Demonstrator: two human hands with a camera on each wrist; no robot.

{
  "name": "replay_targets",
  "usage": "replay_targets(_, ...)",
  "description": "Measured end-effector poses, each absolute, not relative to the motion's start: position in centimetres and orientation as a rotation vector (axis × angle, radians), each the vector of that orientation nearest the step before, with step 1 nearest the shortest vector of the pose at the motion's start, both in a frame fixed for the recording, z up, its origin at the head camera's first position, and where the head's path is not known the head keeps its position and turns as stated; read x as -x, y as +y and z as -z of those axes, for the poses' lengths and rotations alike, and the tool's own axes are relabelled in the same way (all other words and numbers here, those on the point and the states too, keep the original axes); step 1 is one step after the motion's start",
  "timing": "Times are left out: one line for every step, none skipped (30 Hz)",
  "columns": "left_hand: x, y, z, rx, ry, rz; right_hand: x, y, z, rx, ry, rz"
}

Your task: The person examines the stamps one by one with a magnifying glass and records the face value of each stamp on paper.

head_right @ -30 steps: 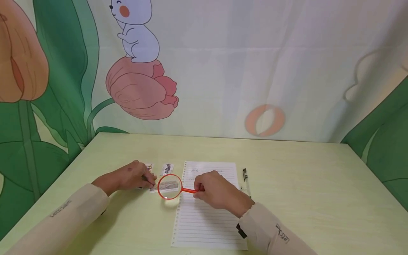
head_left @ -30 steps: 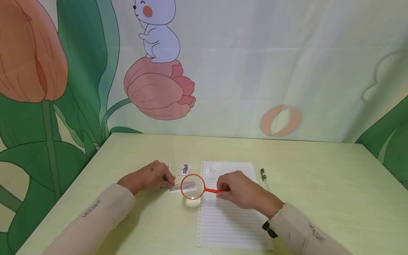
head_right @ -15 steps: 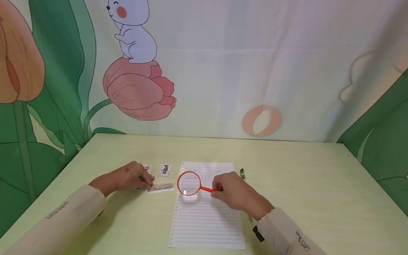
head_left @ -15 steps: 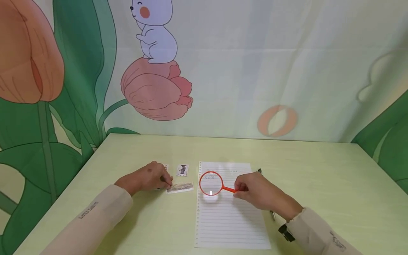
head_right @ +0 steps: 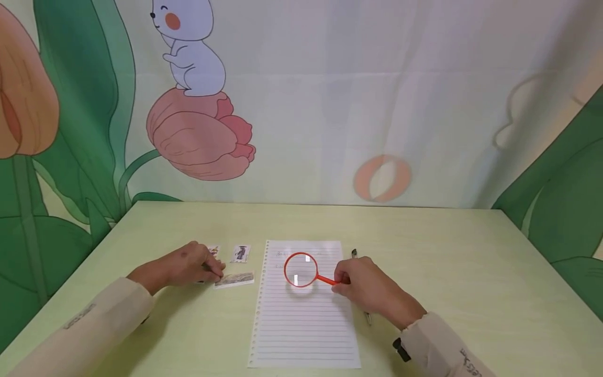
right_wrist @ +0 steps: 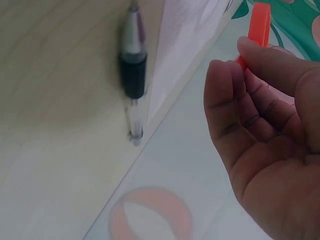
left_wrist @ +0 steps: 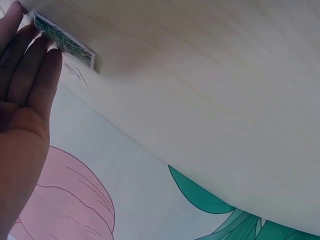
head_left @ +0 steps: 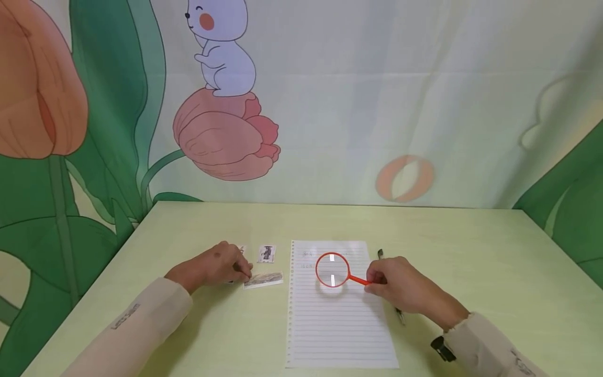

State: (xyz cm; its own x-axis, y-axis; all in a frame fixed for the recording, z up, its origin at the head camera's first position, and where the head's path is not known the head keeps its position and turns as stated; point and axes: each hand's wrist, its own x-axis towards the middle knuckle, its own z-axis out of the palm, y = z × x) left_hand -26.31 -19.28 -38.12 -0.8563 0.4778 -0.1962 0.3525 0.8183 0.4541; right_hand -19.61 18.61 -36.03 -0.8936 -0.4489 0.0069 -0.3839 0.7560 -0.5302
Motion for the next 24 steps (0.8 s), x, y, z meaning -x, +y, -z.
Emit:
replay_targets(26.3,-19.3,38.1,-0.625,2.697,-0.591,19.6,18.8,36.1,0.667,2.832,0.813)
replay_targets(26.3,-19.3,38.1,-0.62,2.694,-0.591,19.6,19.0,36.1,0.664,2.837,0.81)
replay_targets(26.3,-19.3,38.1,-0.619,2.694,-0.591,19.5,19.2,36.1,0.662,2.843,0.806)
replay_targets(26.3,-19.3,38.1,-0.62,2.693,-0.591,19.5,19.4,36.1,0.658,2.849,0.804)
replay_targets(26.3,-19.3,38.1,-0.621,2.693,-0.594,19.5,19.7,36.2,0.654,2.856,0.802)
replay_targets(26.3,-19.3,38.1,-0.626,2.693,-0.595,19.4,19.9,36.2,0.644,2.863,0.801)
replay_targets(26.3,-19.3,38.1,-0.63,2.691,-0.6,19.4,20.1,36.3,0.634,2.87,0.798)
replay_targets(26.3,-19.3,38.1,-0.635,2.69,-0.603,19.4,20.3,36.3,0.625,2.877,0.797)
replay_targets(26.3,-19.3,38.1,-0.636,2.691,-0.607,19.3,20.5,36.3,0.611,2.881,0.797)
replay_targets(26.3,-19.4,38.1,-0.636,2.691,-0.612,19.3,20.7,36.4,0.599,2.883,0.801)
replay_targets(26.2,-19.4,38.1,-0.635,2.69,-0.618,19.3,20.9,36.4,0.589,2.887,0.802)
replay_targets(26.2,-19.4,38.1,-0.635,2.69,-0.621,19.2,21.1,36.5,0.581,2.892,0.803)
replay_targets(26.2,-19.4,38.2,-0.636,2.691,-0.623,19.2,21.4,36.5,0.576,2.895,0.802)
replay_targets(26.2,-19.4,38.2,-0.637,2.692,-0.624,19.2,21.6,36.5,0.572,2.9,0.8)
replay_targets(26.3,-19.4,38.2,-0.638,2.694,-0.625,19.2,21.8,36.6,0.569,2.903,0.798)
replay_targets(26.3,-19.4,38.2,-0.643,2.694,-0.625,19.2,22.0,36.6,0.561,2.907,0.793)
replay_targets(26.3,-19.4,38.2,-0.644,2.694,-0.624,19.1,22.3,36.6,0.561,2.914,0.785)
replay_targets(26.3,-19.4,38.2,-0.643,2.695,-0.621,19.2,22.5,36.7,0.56,2.918,0.778)
replay_targets(26.3,-19.4,38.3,-0.639,2.695,-0.618,19.2,22.8,36.8,0.561,2.921,0.773)
replay_targets(26.3,-19.3,38.3,-0.632,2.694,-0.617,19.1,23.0,36.8,0.554,2.922,0.769)
replay_targets(26.3,-19.3,38.2,-0.621,2.694,-0.616,19.1,23.2,36.8,0.548,2.925,0.764)
replay_targets(26.3,-19.3,38.2,-0.617,2.694,-0.613,19.1,23.3,36.8,0.539,2.926,0.761)
replay_targets(26.3,-19.2,38.2,-0.611,2.694,-0.611,19.1,23.5,36.9,0.535,2.928,0.761)
replay_targets(26.3,-19.2,38.2,-0.6,2.694,-0.611,19.0,23.7,36.8,0.523,2.927,0.761)
